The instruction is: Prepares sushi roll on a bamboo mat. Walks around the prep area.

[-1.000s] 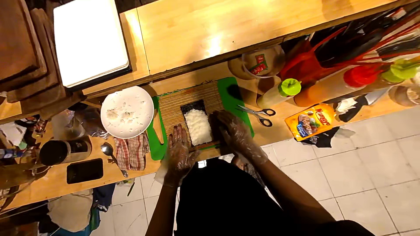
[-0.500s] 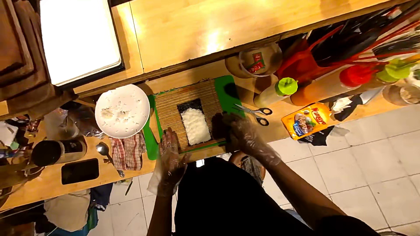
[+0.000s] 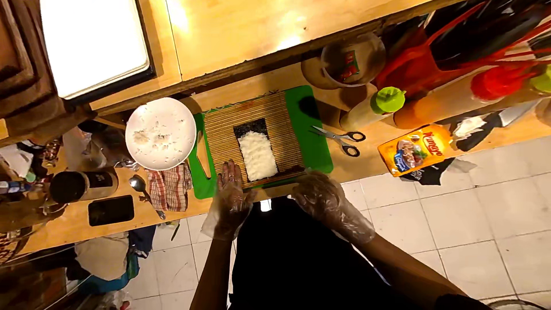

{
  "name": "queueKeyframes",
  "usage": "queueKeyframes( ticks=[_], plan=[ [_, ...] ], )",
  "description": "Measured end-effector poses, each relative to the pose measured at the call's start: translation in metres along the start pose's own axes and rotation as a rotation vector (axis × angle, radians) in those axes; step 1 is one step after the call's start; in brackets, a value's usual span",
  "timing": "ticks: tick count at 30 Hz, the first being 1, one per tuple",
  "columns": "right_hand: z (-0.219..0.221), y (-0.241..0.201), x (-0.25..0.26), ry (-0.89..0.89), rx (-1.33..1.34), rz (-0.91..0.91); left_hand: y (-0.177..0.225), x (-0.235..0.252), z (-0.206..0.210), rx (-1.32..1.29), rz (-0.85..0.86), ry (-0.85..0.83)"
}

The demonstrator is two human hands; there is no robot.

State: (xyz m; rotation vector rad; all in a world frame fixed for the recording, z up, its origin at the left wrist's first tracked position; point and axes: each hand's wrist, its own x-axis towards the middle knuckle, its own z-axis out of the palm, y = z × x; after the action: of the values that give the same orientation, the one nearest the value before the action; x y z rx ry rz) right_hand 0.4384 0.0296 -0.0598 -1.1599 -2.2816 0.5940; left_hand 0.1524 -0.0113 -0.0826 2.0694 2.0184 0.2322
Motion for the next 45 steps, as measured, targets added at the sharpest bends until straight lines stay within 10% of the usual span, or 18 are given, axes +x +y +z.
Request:
queueKeyframes(
  ticks=[9,25,31,34,41,45],
  plan=[
    [0.035,-0.025,0.021,-0.155,-0.09,0.064,-0.009,0.002,0.009,-0.021,0.026,-0.01],
    [0.015,0.021,0.023,0.132,-0.228,0.322,-0.019,-0.002,0.008,-0.105,0.129,0.035],
    [-0.004,-0.03,0.006,-0.28,-0.032,0.551,-0.023,-0.001,-0.001,-0.088,0.153,-0.022],
    [0.01,-0.071,0.001,-0.378,0.125,0.524,-0.022,-0.001,-0.001,-0.13,0.143,-0.009],
    [0.043,-0.049,0.038,0.117,-0.196,0.274,0.002,-0.004,0.009,-0.069,0.017,0.076],
    [0.051,-0.043,0.037,-0.096,-0.227,0.293,0.025,-0.015,0.003,-0.038,-0.027,0.037]
  ],
)
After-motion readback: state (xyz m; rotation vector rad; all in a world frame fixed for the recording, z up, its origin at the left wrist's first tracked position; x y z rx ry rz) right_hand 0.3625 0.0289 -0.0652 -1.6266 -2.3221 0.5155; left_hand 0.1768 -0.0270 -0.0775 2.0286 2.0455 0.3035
